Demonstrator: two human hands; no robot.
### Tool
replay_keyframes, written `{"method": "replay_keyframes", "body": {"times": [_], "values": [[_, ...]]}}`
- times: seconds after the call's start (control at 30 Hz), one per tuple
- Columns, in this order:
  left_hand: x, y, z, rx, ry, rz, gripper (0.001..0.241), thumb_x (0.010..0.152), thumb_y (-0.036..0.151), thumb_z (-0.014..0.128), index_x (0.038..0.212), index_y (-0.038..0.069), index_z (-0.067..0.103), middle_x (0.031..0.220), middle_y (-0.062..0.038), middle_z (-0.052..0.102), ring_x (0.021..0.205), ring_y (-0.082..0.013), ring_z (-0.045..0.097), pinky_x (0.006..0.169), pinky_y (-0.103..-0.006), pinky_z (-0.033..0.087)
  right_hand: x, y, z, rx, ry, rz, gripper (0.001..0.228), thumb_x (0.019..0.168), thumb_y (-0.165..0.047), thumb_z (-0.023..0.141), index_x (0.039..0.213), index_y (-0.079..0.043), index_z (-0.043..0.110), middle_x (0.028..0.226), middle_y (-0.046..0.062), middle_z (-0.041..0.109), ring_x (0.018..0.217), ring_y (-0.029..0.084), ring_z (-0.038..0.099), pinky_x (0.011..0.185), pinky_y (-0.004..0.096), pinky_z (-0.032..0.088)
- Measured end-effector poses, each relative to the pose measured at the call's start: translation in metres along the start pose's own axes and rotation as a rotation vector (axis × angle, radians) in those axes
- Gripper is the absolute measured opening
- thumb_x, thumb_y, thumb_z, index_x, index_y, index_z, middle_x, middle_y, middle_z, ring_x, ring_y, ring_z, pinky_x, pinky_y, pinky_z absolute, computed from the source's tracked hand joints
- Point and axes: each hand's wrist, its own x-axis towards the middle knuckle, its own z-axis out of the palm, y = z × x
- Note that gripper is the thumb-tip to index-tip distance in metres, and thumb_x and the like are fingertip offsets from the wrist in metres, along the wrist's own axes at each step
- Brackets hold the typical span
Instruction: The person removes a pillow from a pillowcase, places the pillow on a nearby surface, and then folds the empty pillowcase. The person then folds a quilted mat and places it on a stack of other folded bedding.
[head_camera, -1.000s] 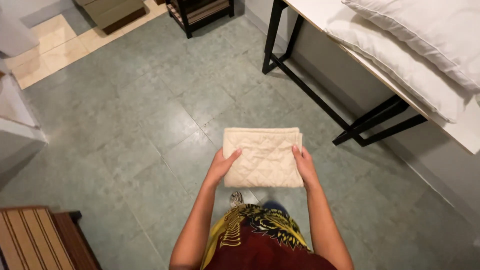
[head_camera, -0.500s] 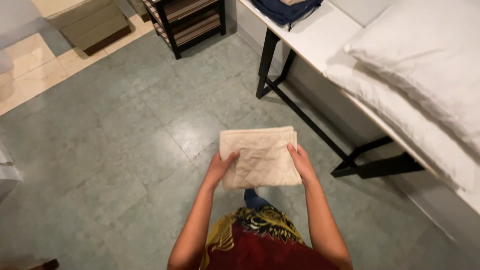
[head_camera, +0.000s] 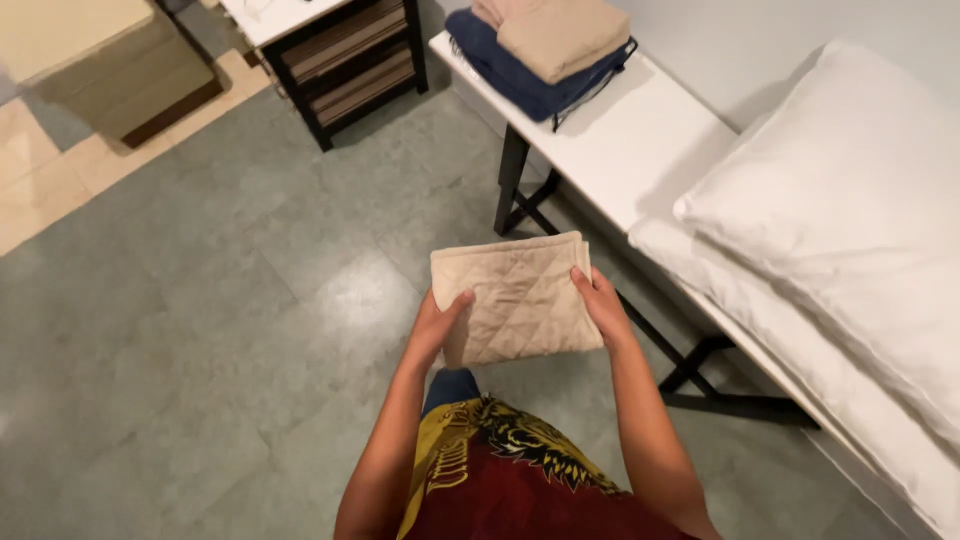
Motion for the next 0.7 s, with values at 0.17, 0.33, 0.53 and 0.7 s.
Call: {"method": "replay_keyframes", "body": {"times": [0.17,0.33,0.53,0.7], "values": [[0.077,0.031,0.008,-0.118,-0.032,0.09,0.082,0.09,0.034,0.08,0.154,-0.001,0.042,0.151,-0.032,0.047,0.142,-0.0439,0.044,0.112,-0.0552,0.044,0.106,-0.004,-0.009,0.048,-0.06,0.013,0.055,0.1,-0.045,0.07,0.142,-0.01,0.063,0.12,0.019,0.069,0.105,0.03,0.065,0.094,0.05,0.053],[0.154,0.092,0.008,-0.056,-0.115,0.114,0.087,0.088,0.039,0.082,0.152,-0.003,0.041,0.151,-0.035,0.046,0.141,-0.0478,0.044,0.111,-0.0586,0.044,0.185,-0.067,-0.006,-0.015,-0.063,-0.002,0.053,0.102,-0.04,0.066,0.147,-0.011,0.059,0.12,0.024,0.068,0.102,0.033,0.066,0.09,0.052,0.054],[0.252,0.138,0.005,-0.031,-0.21,0.114,0.079,0.093,0.038,0.078,0.15,-0.004,0.044,0.145,-0.037,0.051,0.134,-0.0497,0.051,0.104,-0.0586,0.05,0.289,-0.104,-0.009,-0.098,-0.139,0.039,0.053,0.103,-0.035,0.064,0.15,-0.01,0.055,0.111,0.027,0.069,0.091,0.034,0.066,0.082,0.051,0.057],[0.32,0.155,0.019,-0.052,-0.262,0.09,0.075,0.096,0.044,0.073,0.147,-0.005,0.048,0.14,-0.033,0.057,0.127,-0.0438,0.059,0.096,-0.055,0.055,0.334,-0.166,-0.013,-0.217,-0.124,0.038,0.056,0.104,-0.036,0.061,0.151,-0.006,0.051,0.116,0.033,0.067,0.099,0.039,0.067,0.085,0.055,0.056]]}}
